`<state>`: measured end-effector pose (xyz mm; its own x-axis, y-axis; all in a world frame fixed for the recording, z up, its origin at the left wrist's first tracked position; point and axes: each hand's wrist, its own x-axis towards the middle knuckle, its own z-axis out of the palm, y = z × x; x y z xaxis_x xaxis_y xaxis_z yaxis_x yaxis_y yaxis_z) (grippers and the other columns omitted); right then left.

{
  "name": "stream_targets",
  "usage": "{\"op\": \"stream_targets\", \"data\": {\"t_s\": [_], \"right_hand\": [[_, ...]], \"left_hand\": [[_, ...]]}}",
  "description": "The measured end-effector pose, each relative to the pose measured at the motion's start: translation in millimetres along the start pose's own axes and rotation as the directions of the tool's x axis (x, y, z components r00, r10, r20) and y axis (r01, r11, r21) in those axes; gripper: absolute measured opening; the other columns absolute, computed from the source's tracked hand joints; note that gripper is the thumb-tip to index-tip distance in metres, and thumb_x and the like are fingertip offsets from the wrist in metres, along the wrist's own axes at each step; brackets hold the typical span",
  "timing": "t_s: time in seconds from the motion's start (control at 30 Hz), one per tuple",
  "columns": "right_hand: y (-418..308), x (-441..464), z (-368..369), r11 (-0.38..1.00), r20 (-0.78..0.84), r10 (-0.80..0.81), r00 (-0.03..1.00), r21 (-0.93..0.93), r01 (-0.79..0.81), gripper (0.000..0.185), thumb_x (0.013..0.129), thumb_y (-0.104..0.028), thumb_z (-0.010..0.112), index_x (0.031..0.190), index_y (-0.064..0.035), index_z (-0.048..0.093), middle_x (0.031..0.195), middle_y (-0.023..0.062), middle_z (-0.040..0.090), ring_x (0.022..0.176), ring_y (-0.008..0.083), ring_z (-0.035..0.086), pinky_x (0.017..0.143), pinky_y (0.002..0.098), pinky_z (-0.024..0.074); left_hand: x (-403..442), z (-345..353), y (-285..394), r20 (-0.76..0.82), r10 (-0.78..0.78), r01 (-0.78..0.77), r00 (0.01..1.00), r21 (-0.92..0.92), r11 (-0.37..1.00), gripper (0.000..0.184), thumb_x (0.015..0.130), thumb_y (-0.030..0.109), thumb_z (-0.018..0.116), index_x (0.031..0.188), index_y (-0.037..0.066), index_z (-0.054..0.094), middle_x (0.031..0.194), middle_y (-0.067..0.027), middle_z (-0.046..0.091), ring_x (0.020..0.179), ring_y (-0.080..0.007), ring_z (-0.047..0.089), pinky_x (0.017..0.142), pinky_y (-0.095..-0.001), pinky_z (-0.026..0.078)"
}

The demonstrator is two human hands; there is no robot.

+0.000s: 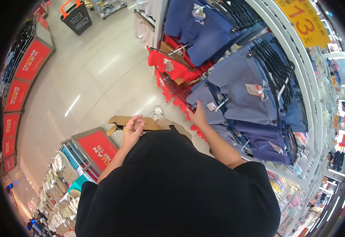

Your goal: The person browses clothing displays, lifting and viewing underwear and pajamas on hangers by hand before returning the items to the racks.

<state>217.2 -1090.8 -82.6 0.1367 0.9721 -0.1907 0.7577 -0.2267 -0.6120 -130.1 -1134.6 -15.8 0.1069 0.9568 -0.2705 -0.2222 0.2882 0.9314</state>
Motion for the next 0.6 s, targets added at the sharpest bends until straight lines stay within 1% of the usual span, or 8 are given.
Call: {"op": "stream_targets", "data": {"t_s": [0.07, 0.17, 0.27, 0.37, 0.4, 0.5, 0.6], "right_hand": [[-7.3, 46.4, 10.4, 0.983, -0.098, -0.183, 0.978, -0.013, 0.182, 0.076, 0.081, -0.021, 0.07, 0.141, 0.0075, 0.033, 0.142, 0.0314, 0.04, 0.13, 0.0453, 0.042, 0.111, 0.0468, 0.0318], [-34.1, 109.7, 8.4, 0.906, -0.199, -0.407, 0.892, -0.216, 0.365, 0.073, 0.081, -0.019, 0.069, 0.14, 0.0063, 0.035, 0.142, 0.0291, 0.041, 0.13, 0.0437, 0.043, 0.111, 0.048, 0.0326], [-66.2, 156.6, -2.2, 0.841, -0.105, -0.445, 0.889, -0.389, 0.375, 0.069, 0.082, -0.018, 0.067, 0.139, 0.004, 0.038, 0.142, 0.0254, 0.043, 0.13, 0.04, 0.044, 0.109, 0.0486, 0.034], [-73.4, 190.9, 0.8, 0.895, -0.042, -0.376, 0.926, -0.275, 0.351, 0.065, 0.084, -0.019, 0.068, 0.138, 0.0047, 0.04, 0.139, 0.0245, 0.047, 0.126, 0.0401, 0.047, 0.105, 0.0459, 0.0388], [-68.1, 199.3, 6.7, 0.899, -0.048, -0.36, 0.932, -0.283, 0.333, 0.061, 0.085, -0.02, 0.067, 0.137, 0.0026, 0.043, 0.133, 0.0237, 0.053, 0.12, 0.0393, 0.053, 0.101, 0.0457, 0.042], [-56.6, 215.6, 20.6, 0.973, 0.039, -0.189, 0.981, -0.125, 0.192, 0.051, 0.088, -0.019, 0.064, 0.132, 0.0009, 0.049, 0.121, 0.0254, 0.06, 0.111, 0.0413, 0.057, 0.095, 0.0448, 0.0456], [-32.2, 233.3, 42.6, 0.987, 0.236, -0.16, 0.959, 0.031, 0.157, 0.036, 0.093, -0.016, 0.059, 0.124, 0.0007, 0.057, 0.109, 0.0175, 0.067, 0.1, 0.0323, 0.064, 0.087, 0.0383, 0.0487]], "left_hand": [[10.0, -1.4, 8.1, -0.016, -0.015, 0.015, 1.0, 0.026, 1.0, 0.036, 0.094, 0.001, 0.06, 0.129, 0.004, 0.051, 0.098, 0.0005, 0.057, 0.058, 0.0007, 0.047, 0.053, -0.0162, 0.044], [24.9, -3.8, 20.4, -0.057, -0.009, 0.009, 0.998, 0.002, 1.0, 0.036, 0.094, 0.001, 0.059, 0.129, 0.004, 0.051, 0.1, 0.0003, 0.056, 0.058, 0.0007, 0.047, 0.054, -0.0163, 0.044], [40.9, -9.5, 25.6, -0.084, -0.007, 0.01, 0.996, 0.032, 0.999, 0.036, 0.095, 0.001, 0.058, 0.13, 0.003, 0.05, 0.102, -0.0002, 0.056, 0.058, 0.0002, 0.048, 0.054, -0.0168, 0.045], [58.1, -9.4, 33.0, -0.126, 0.006, -0.004, 0.992, 0.017, 1.0, 0.036, 0.095, 0.001, 0.058, 0.13, 0.003, 0.05, 0.102, -0.0005, 0.056, 0.058, -0.0003, 0.049, 0.054, -0.0171, 0.046], [63.7, -9.0, 37.0, -0.14, 0.012, -0.009, 0.99, 0.024, 1.0, 0.036, 0.095, 0.001, 0.058, 0.13, 0.003, 0.05, 0.102, -0.0007, 0.056, 0.059, -0.0004, 0.049, 0.054, -0.0171, 0.046], [77.2, -4.5, 48.8, -0.176, 0.022, -0.016, 0.984, 0.038, 0.999, 0.038, 0.095, 0.0, 0.058, 0.131, 0.003, 0.049, 0.103, -0.0013, 0.056, 0.059, -0.0007, 0.05, 0.053, -0.0172, 0.046], [91.3, -2.3, 60.6, -0.201, 0.038, -0.028, 0.979, 0.054, 0.998, 0.04, 0.094, 0.0, 0.057, 0.133, 0.003, 0.046, 0.105, -0.0023, 0.056, 0.06, -0.0012, 0.051, 0.053, -0.0178, 0.046]]}}
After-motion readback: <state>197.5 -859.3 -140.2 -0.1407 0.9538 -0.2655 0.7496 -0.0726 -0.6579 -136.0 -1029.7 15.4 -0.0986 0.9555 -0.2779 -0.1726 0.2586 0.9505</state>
